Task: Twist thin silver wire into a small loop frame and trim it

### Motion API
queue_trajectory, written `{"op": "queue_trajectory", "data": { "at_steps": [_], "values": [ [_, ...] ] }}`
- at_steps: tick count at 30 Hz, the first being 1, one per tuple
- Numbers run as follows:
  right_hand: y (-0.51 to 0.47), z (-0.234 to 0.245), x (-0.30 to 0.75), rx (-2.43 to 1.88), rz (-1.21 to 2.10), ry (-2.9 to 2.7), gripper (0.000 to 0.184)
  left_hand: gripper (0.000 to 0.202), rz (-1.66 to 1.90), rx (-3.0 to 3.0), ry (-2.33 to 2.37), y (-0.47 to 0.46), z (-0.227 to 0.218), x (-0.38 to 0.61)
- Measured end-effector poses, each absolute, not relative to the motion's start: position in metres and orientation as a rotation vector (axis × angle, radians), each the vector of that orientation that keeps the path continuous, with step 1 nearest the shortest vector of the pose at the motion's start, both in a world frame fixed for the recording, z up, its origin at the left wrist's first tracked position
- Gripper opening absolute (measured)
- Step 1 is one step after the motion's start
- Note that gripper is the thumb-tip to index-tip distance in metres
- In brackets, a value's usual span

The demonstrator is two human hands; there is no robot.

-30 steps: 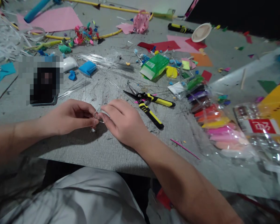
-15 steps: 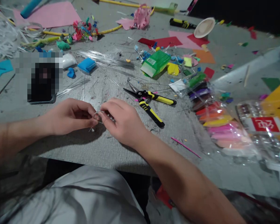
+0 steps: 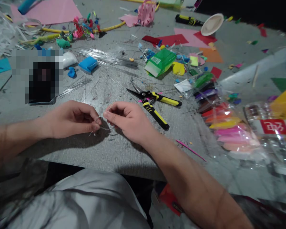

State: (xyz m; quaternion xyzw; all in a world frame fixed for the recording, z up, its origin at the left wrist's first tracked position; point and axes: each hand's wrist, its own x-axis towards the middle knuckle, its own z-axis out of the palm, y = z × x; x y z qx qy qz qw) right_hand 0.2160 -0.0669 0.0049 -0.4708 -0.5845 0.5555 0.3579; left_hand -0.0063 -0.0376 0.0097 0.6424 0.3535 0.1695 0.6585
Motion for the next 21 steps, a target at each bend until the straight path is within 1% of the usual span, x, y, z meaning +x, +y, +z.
{"op": "queue_trajectory", "data": {
  "at_steps": [2,6,9,15,21],
  "values": [
    [-0.0678,0.0028,0.2140,-1.221,1.370,-1.520,0.017,0.009,0.395,1.442,0.799,-0.0359,0.0090,-0.0059],
    [-0.0723,0.0018,0.2099,-1.231,1.099,-1.652,0.007,0.009,0.401,1.438,0.791,-0.0338,0.0069,-0.0046],
    [-0.0755,0.0026,0.2086,-1.223,0.980,-1.693,0.007,0.011,0.450,1.423,0.785,-0.0346,0.0081,-0.0035],
    [-0.0769,0.0019,0.2085,-1.196,0.987,-1.616,0.005,0.015,0.557,1.462,0.843,-0.0381,0.0145,-0.0013],
    [-0.0748,0.0044,0.2112,-1.198,1.177,-1.595,0.015,0.010,0.564,1.481,0.831,-0.0376,0.0144,-0.0019]
  ]
}}
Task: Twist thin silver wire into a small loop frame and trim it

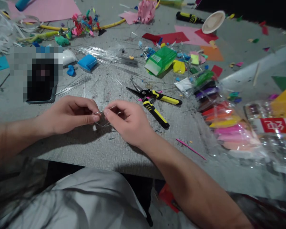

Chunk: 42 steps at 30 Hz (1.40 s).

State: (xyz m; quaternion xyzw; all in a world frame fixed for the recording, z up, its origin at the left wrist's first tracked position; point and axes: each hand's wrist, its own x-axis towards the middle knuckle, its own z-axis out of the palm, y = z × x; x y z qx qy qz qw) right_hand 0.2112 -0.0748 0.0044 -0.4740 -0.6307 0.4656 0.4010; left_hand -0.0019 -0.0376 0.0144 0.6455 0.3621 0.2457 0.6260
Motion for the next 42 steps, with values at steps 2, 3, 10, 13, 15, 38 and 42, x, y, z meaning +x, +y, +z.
{"op": "queue_trajectory", "data": {
  "at_steps": [2,3,10,13,15,38,42],
  "values": [
    [-0.075,0.006,0.212,-1.216,1.230,-1.577,0.016,0.010,0.536,1.488,0.839,-0.037,0.015,-0.002],
    [-0.075,0.006,0.212,-1.225,1.260,-1.565,0.017,0.011,0.523,1.495,0.853,-0.037,0.015,-0.003],
    [-0.074,0.007,0.212,-1.238,1.476,-1.427,0.019,0.015,0.505,1.530,0.875,-0.035,0.015,-0.004],
    [-0.073,0.007,0.213,-1.215,1.576,-1.352,0.018,0.013,0.490,1.528,0.856,-0.034,0.017,-0.005],
    [-0.073,0.007,0.213,-1.165,1.672,-1.263,0.016,0.014,0.491,1.530,0.844,-0.034,0.020,-0.005],
    [-0.092,-0.001,0.203,-1.304,0.493,-1.848,0.011,0.018,0.574,1.420,0.907,-0.032,0.013,-0.003],
    [-0.091,-0.001,0.202,-1.317,0.406,-1.896,0.015,0.017,0.597,1.429,0.911,-0.033,0.016,-0.001]
  ]
}}
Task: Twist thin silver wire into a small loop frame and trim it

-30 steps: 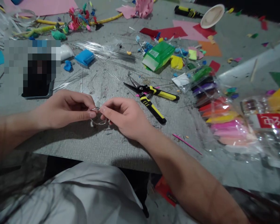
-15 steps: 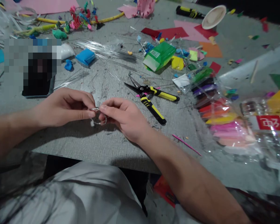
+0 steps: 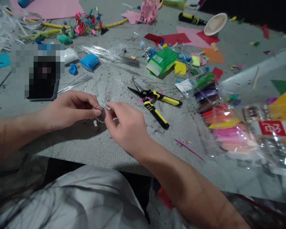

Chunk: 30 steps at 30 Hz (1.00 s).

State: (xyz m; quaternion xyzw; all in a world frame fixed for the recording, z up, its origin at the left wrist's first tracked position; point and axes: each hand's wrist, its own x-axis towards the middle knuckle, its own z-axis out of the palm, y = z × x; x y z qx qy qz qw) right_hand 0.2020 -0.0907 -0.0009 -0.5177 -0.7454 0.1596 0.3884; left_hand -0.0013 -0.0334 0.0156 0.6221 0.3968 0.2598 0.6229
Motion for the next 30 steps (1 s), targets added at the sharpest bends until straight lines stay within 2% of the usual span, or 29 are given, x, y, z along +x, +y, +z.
{"op": "queue_trajectory", "data": {
  "at_steps": [4,11,19,24,30],
  "values": [
    [-0.088,0.002,0.202,-1.323,0.544,-1.838,0.015,0.020,0.583,1.454,0.944,-0.034,0.016,-0.001],
    [-0.081,0.006,0.206,-1.329,1.175,-1.550,0.016,0.017,0.587,1.449,0.870,-0.032,0.011,-0.002],
    [-0.073,0.002,0.208,-1.087,1.811,-1.032,0.018,0.020,0.545,1.476,0.890,-0.032,0.013,-0.003],
    [-0.071,-0.001,0.208,-1.026,1.975,-0.845,0.021,0.016,0.549,1.458,0.877,-0.034,0.014,-0.002],
    [-0.073,-0.002,0.208,-1.090,1.852,-0.987,0.026,0.016,0.573,1.433,0.844,-0.036,0.013,-0.002]
  ]
}}
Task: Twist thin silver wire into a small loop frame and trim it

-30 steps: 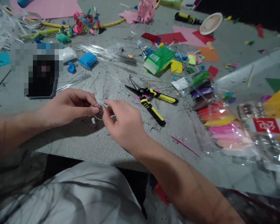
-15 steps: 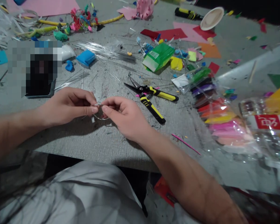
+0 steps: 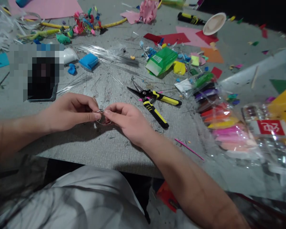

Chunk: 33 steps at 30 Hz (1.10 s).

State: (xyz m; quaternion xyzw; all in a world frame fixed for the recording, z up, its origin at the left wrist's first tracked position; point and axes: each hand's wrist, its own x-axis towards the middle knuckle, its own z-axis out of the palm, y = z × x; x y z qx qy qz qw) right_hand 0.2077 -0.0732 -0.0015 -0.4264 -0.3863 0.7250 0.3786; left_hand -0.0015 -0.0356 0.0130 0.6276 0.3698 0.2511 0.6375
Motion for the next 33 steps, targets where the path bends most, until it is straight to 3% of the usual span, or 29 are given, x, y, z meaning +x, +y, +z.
{"op": "queue_trajectory", "data": {
  "at_steps": [8,11,15,18,22,28,33],
  "values": [
    [-0.072,-0.005,0.208,-1.010,2.024,-0.886,0.034,0.008,0.545,1.491,0.846,-0.034,0.013,-0.003],
    [-0.071,-0.007,0.208,-1.020,1.935,-1.027,0.035,0.010,0.562,1.496,0.867,-0.033,0.014,-0.004],
    [-0.077,-0.007,0.208,-1.195,1.233,-1.525,0.016,0.015,0.578,1.396,0.937,-0.032,0.013,-0.005],
    [-0.082,-0.006,0.208,-1.147,0.616,-1.864,0.014,0.018,0.606,1.343,0.954,-0.033,0.012,-0.003],
    [-0.084,-0.008,0.208,-1.039,0.260,-2.002,0.016,0.020,0.632,1.353,0.928,-0.037,0.014,-0.001],
    [-0.088,-0.009,0.204,-1.015,0.258,-1.905,0.022,0.019,0.673,1.397,0.877,-0.038,0.017,-0.002],
    [-0.088,-0.007,0.202,-1.084,0.704,-1.553,0.021,0.015,0.669,1.439,0.858,-0.037,0.016,-0.003]
  ]
}}
